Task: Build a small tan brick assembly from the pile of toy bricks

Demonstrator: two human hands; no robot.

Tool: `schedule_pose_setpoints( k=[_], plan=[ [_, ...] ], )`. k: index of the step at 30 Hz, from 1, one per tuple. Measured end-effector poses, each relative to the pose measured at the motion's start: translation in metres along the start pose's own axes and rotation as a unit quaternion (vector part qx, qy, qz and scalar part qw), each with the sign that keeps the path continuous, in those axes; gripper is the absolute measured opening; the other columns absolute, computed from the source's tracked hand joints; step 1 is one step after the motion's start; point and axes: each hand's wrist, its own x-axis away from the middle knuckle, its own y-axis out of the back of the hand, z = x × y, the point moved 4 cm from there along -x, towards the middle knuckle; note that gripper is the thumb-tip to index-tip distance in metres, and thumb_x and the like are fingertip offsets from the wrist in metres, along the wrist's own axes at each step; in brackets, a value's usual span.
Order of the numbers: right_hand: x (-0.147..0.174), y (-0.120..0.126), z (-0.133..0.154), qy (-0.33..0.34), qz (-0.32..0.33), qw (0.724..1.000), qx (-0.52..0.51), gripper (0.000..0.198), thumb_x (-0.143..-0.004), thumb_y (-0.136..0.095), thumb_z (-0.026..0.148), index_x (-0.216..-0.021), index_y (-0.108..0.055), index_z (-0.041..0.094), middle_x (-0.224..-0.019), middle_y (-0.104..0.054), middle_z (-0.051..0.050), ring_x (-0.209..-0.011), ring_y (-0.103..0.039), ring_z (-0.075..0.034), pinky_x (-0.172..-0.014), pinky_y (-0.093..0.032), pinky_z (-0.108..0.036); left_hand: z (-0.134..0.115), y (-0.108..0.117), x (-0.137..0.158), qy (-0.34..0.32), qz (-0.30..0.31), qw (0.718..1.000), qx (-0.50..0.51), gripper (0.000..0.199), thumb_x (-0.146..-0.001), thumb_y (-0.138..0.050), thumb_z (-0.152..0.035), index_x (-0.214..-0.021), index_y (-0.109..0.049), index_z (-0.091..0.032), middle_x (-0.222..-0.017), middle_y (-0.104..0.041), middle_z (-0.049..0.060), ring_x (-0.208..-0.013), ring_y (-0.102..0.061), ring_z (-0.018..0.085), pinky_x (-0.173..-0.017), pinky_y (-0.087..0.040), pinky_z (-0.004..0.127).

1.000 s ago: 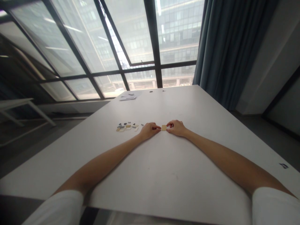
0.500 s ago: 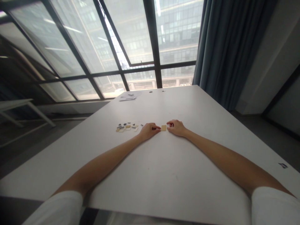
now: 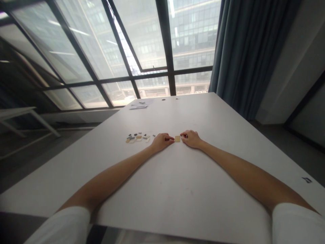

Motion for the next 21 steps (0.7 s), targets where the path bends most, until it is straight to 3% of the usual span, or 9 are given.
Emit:
schedule_pose_setpoints(
  k=[21],
  plan=[
    [0.0009, -0.0003, -0.0012, 0.012, -0.009, 1.0, -0.026, 0.03, -0.082, -0.06, 0.03, -0.106, -0.076, 0.021, -0.09, -0.073, -0.002, -0.076, -0.059, -0.015, -0.07, -0.042, -0.025, -0.0015, 0.0015, 0.0004, -0.001, 0.0, 1.0, -0.003, 0.028, -0.086, -0.063, -0.045, -0.101, -0.08, -0.028, -0.083, -0.069, 0.001, -0.072, -0.06, 0.014, -0.062, -0.039, 0.025]
  ],
)
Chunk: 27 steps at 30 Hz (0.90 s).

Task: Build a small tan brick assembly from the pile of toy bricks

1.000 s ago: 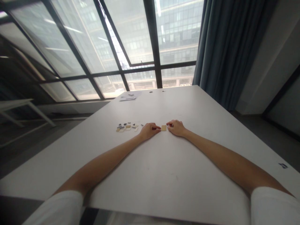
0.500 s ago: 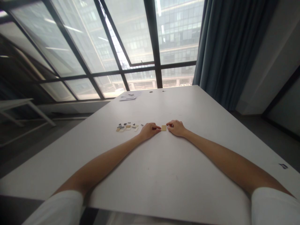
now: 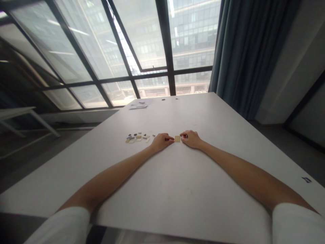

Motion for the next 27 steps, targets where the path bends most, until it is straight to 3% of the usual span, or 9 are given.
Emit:
schedule_pose_setpoints(
  k=[7, 27],
  plan=[
    [0.0032, 0.0024, 0.0027, -0.006, 0.009, 1.0, -0.013, 0.037, -0.073, -0.07, 0.035, -0.106, -0.076, 0.02, -0.087, -0.071, -0.001, -0.075, -0.059, -0.014, -0.069, -0.042, -0.025, -0.0021, 0.0009, 0.0008, -0.006, 0.005, 1.0, -0.004, 0.029, -0.086, -0.062, -0.044, -0.102, -0.08, -0.028, -0.084, -0.07, 0.001, -0.074, -0.06, 0.014, -0.065, -0.04, 0.024],
    [0.002, 0.0039, 0.0054, -0.006, 0.006, 1.0, -0.004, 0.036, -0.074, -0.07, 0.037, -0.105, -0.076, 0.02, -0.086, -0.071, -0.002, -0.074, -0.059, -0.014, -0.069, -0.041, -0.025, -0.0051, 0.0029, 0.0009, 0.009, 0.009, 1.0, 0.0, 0.03, -0.086, -0.062, -0.045, -0.102, -0.079, -0.027, -0.086, -0.07, 0.002, -0.075, -0.06, 0.014, -0.067, -0.042, 0.024]
  ],
)
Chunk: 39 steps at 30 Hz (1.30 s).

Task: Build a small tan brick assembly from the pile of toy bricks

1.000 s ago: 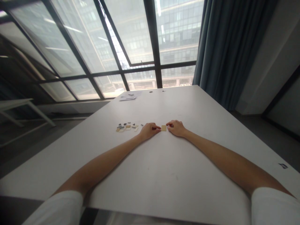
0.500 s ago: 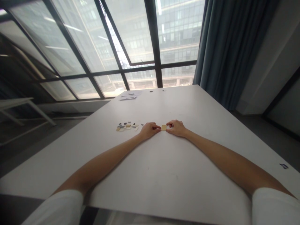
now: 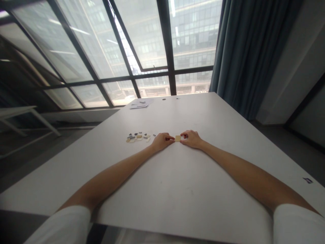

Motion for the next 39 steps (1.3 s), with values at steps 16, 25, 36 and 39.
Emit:
schedule_pose_setpoints(
  k=[16, 25, 36, 39],
  plan=[
    [-0.001, -0.003, -0.004, 0.006, -0.004, 1.0, -0.011, 0.037, -0.075, -0.069, 0.037, -0.106, -0.076, 0.019, -0.087, -0.072, -0.002, -0.075, -0.059, -0.015, -0.07, -0.044, -0.025, 0.004, -0.002, 0.0, 0.001, -0.002, 1.0, -0.007, 0.031, -0.086, -0.061, -0.046, -0.103, -0.079, -0.027, -0.087, -0.07, 0.001, -0.076, -0.061, 0.015, -0.066, -0.041, 0.025],
    [-0.002, -0.004, -0.015, -0.025, -0.035, 0.997, -0.061, 0.032, -0.084, -0.051, 0.017, -0.103, -0.077, 0.016, -0.105, -0.076, -0.008, -0.094, -0.067, -0.019, -0.087, -0.049, -0.028, 0.0, 0.0, 0.003, -0.005, 0.002, 1.0, -0.008, 0.029, -0.088, -0.059, -0.043, -0.105, -0.079, -0.029, -0.082, -0.068, 0.001, -0.072, -0.059, 0.014, -0.064, -0.039, 0.025],
    [-0.001, -0.005, -0.017, -0.046, -0.058, 0.99, -0.124, 0.031, -0.083, -0.049, 0.019, -0.094, -0.078, 0.015, -0.1, -0.077, -0.009, -0.093, -0.068, -0.021, -0.088, -0.05, -0.031, -0.003, 0.0, 0.009, -0.008, 0.013, 1.0, -0.01, 0.032, -0.092, -0.051, -0.039, -0.106, -0.079, -0.029, -0.081, -0.068, 0.002, -0.072, -0.059, 0.015, -0.063, -0.038, 0.026],
    [0.0, -0.005, -0.018, -0.046, -0.062, 0.988, -0.136, 0.032, -0.082, -0.048, 0.022, -0.093, -0.078, 0.015, -0.095, -0.077, -0.009, -0.087, -0.068, -0.021, -0.083, -0.05, -0.031, -0.003, -0.001, 0.01, -0.014, 0.015, 1.0, -0.009, 0.031, -0.092, -0.052, -0.039, -0.106, -0.078, -0.031, -0.08, -0.068, 0.001, -0.072, -0.059, 0.015, -0.064, -0.038, 0.026]
  ],
)
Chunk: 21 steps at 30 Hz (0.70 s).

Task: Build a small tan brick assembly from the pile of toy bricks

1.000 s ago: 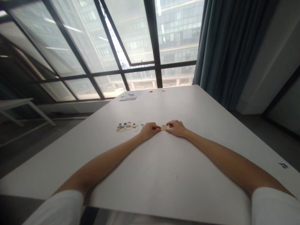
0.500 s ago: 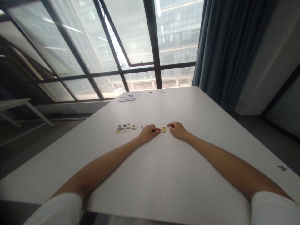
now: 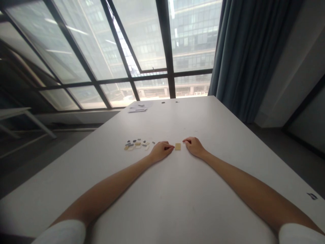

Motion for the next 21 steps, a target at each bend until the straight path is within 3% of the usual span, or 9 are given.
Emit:
schedule_pose_setpoints(
  k=[11, 21],
  plan=[
    [0.008, 0.0, 0.008, 0.063, 0.01, 0.997, 0.053, 0.021, -0.076, -0.059, 0.027, -0.08, -0.076, 0.016, -0.071, -0.069, -0.004, -0.066, -0.058, -0.016, -0.064, -0.042, -0.027, 0.004, -0.003, -0.002, 0.0, -0.003, 1.0, 0.025, 0.027, -0.087, -0.061, -0.042, -0.102, -0.079, -0.03, -0.081, -0.068, 0.0, -0.072, -0.059, 0.014, -0.065, -0.039, 0.025],
    [0.002, 0.003, 0.001, -0.002, -0.017, 1.0, -0.007, 0.034, -0.081, -0.046, 0.035, -0.063, -0.068, 0.016, -0.054, -0.056, 0.0, -0.056, -0.048, -0.015, -0.056, -0.032, -0.026, 0.007, 0.002, -0.004, 0.011, -0.067, 0.997, 0.043, 0.024, -0.088, -0.056, -0.025, -0.078, -0.075, -0.016, -0.072, -0.064, 0.003, -0.067, -0.054, 0.013, -0.065, -0.038, 0.025]
  ],
)
